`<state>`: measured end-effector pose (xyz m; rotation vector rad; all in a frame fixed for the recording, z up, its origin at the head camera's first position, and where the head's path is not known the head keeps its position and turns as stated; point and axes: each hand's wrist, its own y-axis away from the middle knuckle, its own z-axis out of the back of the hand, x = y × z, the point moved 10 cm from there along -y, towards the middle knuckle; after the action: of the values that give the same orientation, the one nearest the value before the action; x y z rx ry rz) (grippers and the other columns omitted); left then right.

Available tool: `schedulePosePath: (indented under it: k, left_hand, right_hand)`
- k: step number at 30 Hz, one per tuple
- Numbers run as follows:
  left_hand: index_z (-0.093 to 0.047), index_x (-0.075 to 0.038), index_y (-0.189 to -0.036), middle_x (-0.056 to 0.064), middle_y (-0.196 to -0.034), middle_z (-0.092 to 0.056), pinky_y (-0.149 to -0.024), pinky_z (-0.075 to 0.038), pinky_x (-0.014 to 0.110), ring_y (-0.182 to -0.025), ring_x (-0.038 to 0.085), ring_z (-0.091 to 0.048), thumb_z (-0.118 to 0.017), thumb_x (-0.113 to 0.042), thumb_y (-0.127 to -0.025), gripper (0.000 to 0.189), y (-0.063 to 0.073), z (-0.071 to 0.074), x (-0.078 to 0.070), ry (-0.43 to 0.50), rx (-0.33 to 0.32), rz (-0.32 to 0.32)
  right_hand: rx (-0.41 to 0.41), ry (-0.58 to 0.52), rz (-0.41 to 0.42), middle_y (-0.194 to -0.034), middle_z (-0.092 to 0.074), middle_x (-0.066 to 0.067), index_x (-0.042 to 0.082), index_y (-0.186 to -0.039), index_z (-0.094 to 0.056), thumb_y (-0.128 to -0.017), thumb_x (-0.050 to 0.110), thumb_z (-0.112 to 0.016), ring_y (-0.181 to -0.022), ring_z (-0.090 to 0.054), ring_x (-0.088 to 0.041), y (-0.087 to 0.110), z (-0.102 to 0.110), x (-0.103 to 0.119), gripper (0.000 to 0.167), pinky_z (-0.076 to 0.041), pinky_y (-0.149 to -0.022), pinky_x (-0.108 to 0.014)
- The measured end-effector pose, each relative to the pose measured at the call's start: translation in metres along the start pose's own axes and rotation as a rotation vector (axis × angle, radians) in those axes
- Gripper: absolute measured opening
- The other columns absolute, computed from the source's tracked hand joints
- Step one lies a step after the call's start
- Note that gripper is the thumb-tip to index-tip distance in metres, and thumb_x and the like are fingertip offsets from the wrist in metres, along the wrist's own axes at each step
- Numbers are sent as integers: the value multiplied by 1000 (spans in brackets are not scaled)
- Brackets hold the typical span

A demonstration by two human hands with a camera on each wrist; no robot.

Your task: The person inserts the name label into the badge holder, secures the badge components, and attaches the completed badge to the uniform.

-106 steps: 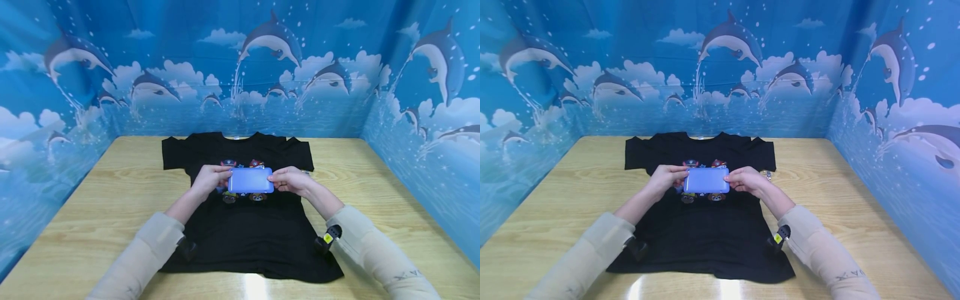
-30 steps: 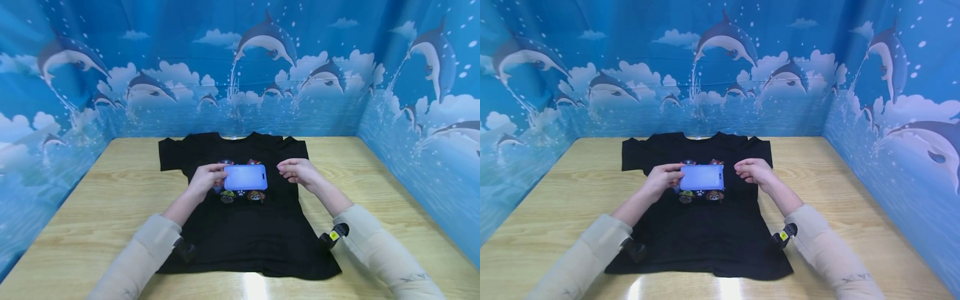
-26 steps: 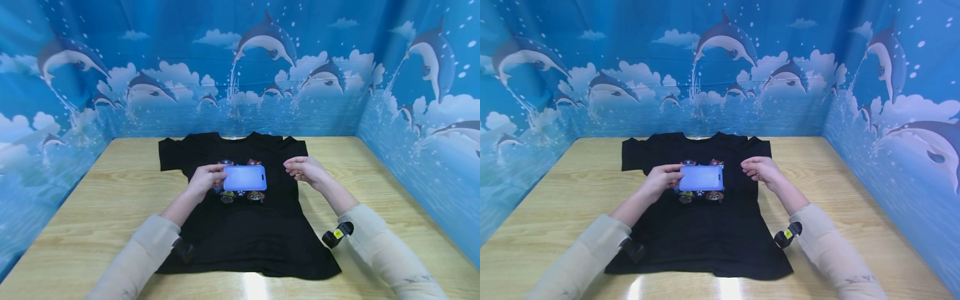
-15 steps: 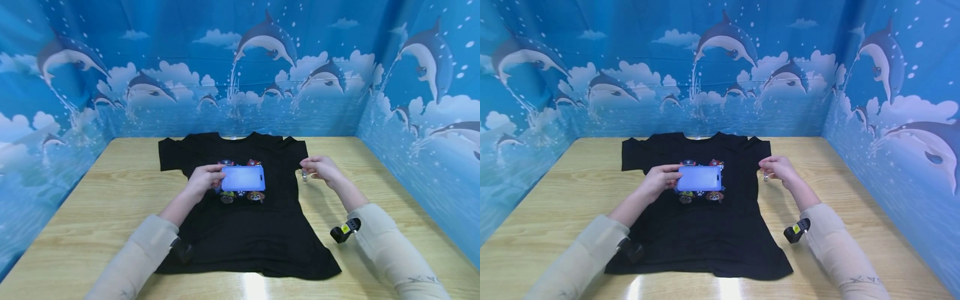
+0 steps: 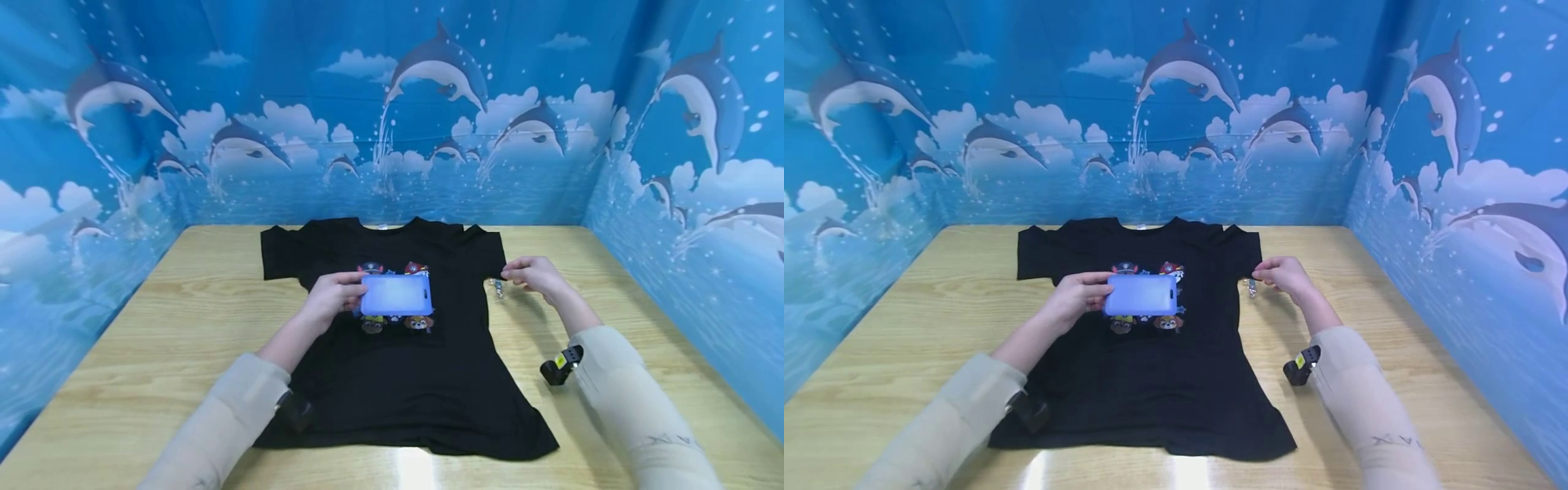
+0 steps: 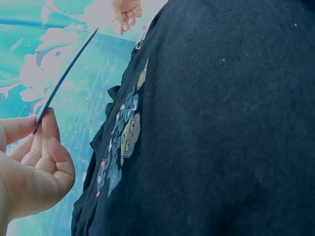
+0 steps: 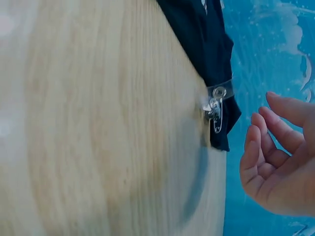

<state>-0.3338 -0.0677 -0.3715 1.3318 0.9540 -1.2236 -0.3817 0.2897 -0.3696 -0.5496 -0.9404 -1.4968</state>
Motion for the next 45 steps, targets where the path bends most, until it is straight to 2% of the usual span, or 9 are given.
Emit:
schedulePosePath:
  k: [3, 9, 16, 20, 26, 32, 36, 42, 45]
  left_hand:
    - [-55, 0, -127, 13, -104, -57, -68, -46, 27, -67, 11, -54, -60, -8, -88, 40, 0, 1, 1, 0, -4, 3]
    - [-56, -2, -127, 13, -108, -57, -70, -46, 28, -69, 12, -54, -60, -9, -88, 39, 0, -1, 3, -10, -3, 7]
    - [-55, -1, -127, 13, -103, -58, -71, -46, 32, -70, 13, -55, -60, -8, -88, 40, 0, -2, 4, -30, 2, -6]
    - [-57, -1, -125, 12, -101, -59, -71, -47, 32, -69, 14, -55, -60, -8, -88, 38, 0, -2, 5, -29, 0, -9]
    - [-57, 0, -125, 11, -97, -60, -69, -46, 30, -68, 14, -55, -60, -7, -88, 38, -1, -3, 7, -21, 1, -1]
    - [-58, -2, -125, 10, -94, -61, -70, -46, 31, -69, 15, -56, -61, -9, -88, 38, 0, -2, 6, -28, -9, -1]
    - [-57, -2, -125, 9, -93, -62, -71, -47, 31, -68, 15, -56, -61, -9, -88, 38, 0, -2, 6, -33, -5, -4]
    - [-56, -1, -126, 8, -87, -62, -71, -47, 31, -66, 13, -57, -61, -8, -88, 39, -1, -3, 6, -31, -3, -6]
    - [-55, -1, -126, 8, -88, -62, -70, -47, 31, -66, 13, -56, -61, -8, -88, 40, -2, -2, 7, -36, -3, -5]
  right_hand:
    - [-2, 27, 10, -102, -55, -9, -9, -124, -49, -93, 17, -56, -96, -50, -29, -3, 1, -2, 41, -42, -87, -44]
    - [5, 106, 96, -110, -57, -21, -12, -117, -51, -88, 12, -61, -95, -53, -27, -9, -4, -1, 39, -45, -81, -40]
    - [35, 147, 156, -89, -59, -12, -13, -112, -53, -84, 6, -64, -75, -50, -16, -16, -12, 0, 35, -43, -65, -30]
    - [28, 202, 171, -85, -57, -10, -13, -112, -54, -83, 5, -64, -73, -49, -17, -18, -15, 0, 35, -42, -63, -30]
    - [61, 248, 147, -95, -61, -21, -15, -119, -49, -85, 1, -60, -81, -57, -23, -20, -22, -5, 40, -45, -69, -31]
    - [59, 293, 146, -98, -59, -21, -16, -121, -47, -84, 7, -66, -77, -54, -20, -20, -23, -4, 48, -43, -65, -30]
    - [62, 309, 141, -92, -59, -17, -17, -115, -50, -83, 9, -68, -72, -51, -17, -17, -22, -3, 44, -42, -62, -28]
    - [74, 312, 98, -70, -54, -2, -5, -84, -59, -82, 9, -68, -60, -45, -13, -16, -18, -10, 16, -38, -55, -27]
    - [69, 307, 103, -67, -53, 0, -1, -78, -58, -81, 8, -68, -59, -45, -12, -15, -17, -11, 14, -39, -54, -26]
